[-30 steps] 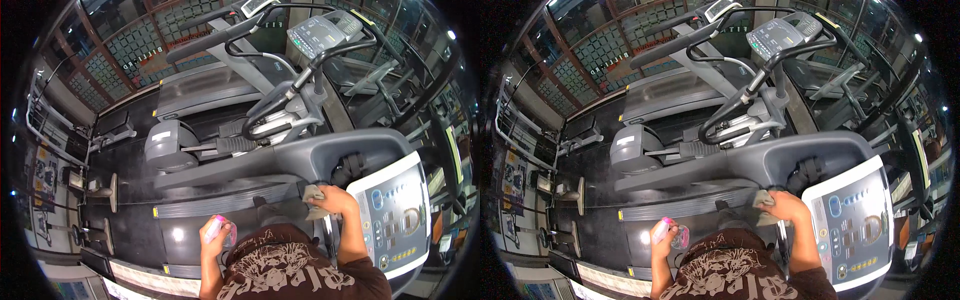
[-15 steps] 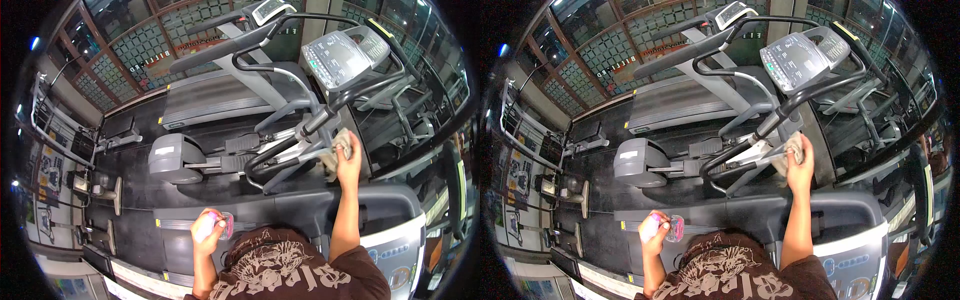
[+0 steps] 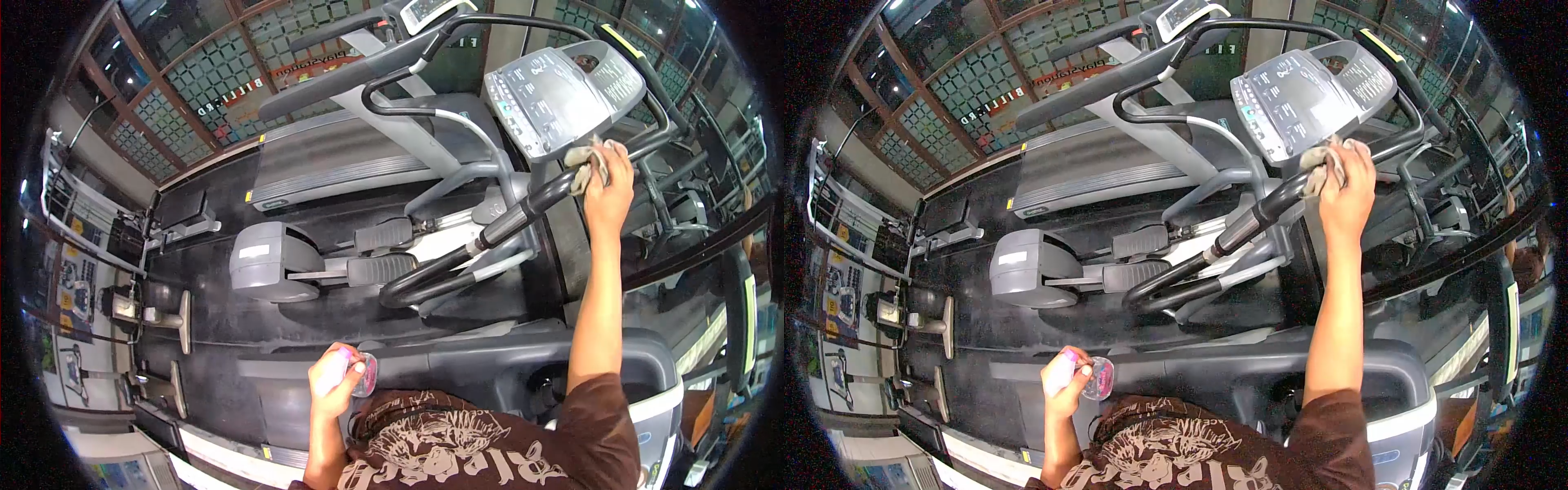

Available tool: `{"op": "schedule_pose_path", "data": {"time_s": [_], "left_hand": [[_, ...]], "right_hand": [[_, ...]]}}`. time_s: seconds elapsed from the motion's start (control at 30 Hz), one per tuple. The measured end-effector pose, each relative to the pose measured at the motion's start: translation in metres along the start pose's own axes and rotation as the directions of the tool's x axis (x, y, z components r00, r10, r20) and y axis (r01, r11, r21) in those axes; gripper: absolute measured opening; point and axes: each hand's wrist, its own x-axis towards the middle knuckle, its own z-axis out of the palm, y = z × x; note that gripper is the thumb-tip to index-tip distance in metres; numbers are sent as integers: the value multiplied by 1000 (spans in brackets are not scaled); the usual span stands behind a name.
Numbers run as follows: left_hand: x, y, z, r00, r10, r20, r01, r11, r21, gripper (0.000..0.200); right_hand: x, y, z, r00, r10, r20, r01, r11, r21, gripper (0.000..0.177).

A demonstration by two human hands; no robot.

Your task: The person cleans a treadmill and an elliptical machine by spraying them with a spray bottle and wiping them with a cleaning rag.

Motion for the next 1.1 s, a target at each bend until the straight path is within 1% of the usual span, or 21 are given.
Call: {"op": "schedule_pose_path", "data": {"time_s": [0.03,0.07,0.13,0.2,0.23,0.27,0.3,0.33,0.4,0.47,0.5,0.53,0.6,0.63,0.73,0.87,0.93,0.97,1.07,1.1], "left_hand": [[6,-1,3,1000,9,0,-9,1000,15,11],[11,-3,5,1000,13,-1,-13,999,33,11],[19,-3,9,999,-8,31,7,1000,25,10],[23,-4,14,998,-28,63,28,1000,0,11],[26,-5,16,996,-34,80,36,999,-22,12],[29,-5,18,995,-37,97,42,998,-44,13],[32,-5,21,994,-3,105,6,999,-34,13],[35,-4,22,993,-6,115,8,1000,-16,13],[37,2,24,991,-16,133,14,1000,21,12],[34,6,23,993,-32,117,34,999,-18,12],[32,8,22,994,-37,106,42,998,-39,12],[29,8,18,995,-42,87,44,999,-22,12],[19,8,9,998,-49,44,49,999,13,12],[15,6,4,999,-29,30,28,999,46,12],[-5,-17,-10,987,-138,-77,136,990,-37,12],[-11,-21,-11,982,-166,-88,165,986,-20,11],[-8,-22,-10,985,-152,-85,152,988,-4,10],[-6,-24,-9,986,-143,-82,144,990,5,9],[6,-31,-6,985,-124,-118,118,991,-61,9],[11,-38,-6,983,-119,-142,108,991,-81,11]], "right_hand": [[-2,-5,-3,999,-16,34,16,1000,11,25],[-8,-15,-3,1000,22,19,-23,998,58,24],[-17,-27,-9,997,-39,64,32,994,104,27],[-27,-40,-10,991,-80,110,71,993,91,33],[-29,-51,-10,981,-149,128,139,987,85,36],[-37,-56,-4,965,-213,150,200,975,101,34],[-45,-71,-3,951,-226,213,213,974,80,32],[-54,-86,-2,932,-235,278,227,972,61,31],[-86,-92,23,854,-362,375,352,931,97,23],[-130,-97,47,779,-412,472,354,911,210,21],[-156,-101,58,738,-431,519,361,902,237,21],[-177,-106,67,693,-451,563,366,892,265,22],[-194,-120,83,732,-447,514,341,894,291,18],[-198,-125,89,752,-440,490,326,895,304,16],[-200,-125,91,744,-497,447,390,866,315,15],[-208,-137,103,717,-488,497,368,871,325,13],[-214,-147,114,710,-482,514,351,875,334,13],[-216,-150,118,713,-500,491,368,864,344,9],[-227,-157,127,708,-486,513,328,869,370,6],[-227,-161,128,721,-500,479,352,860,369,6]]}}
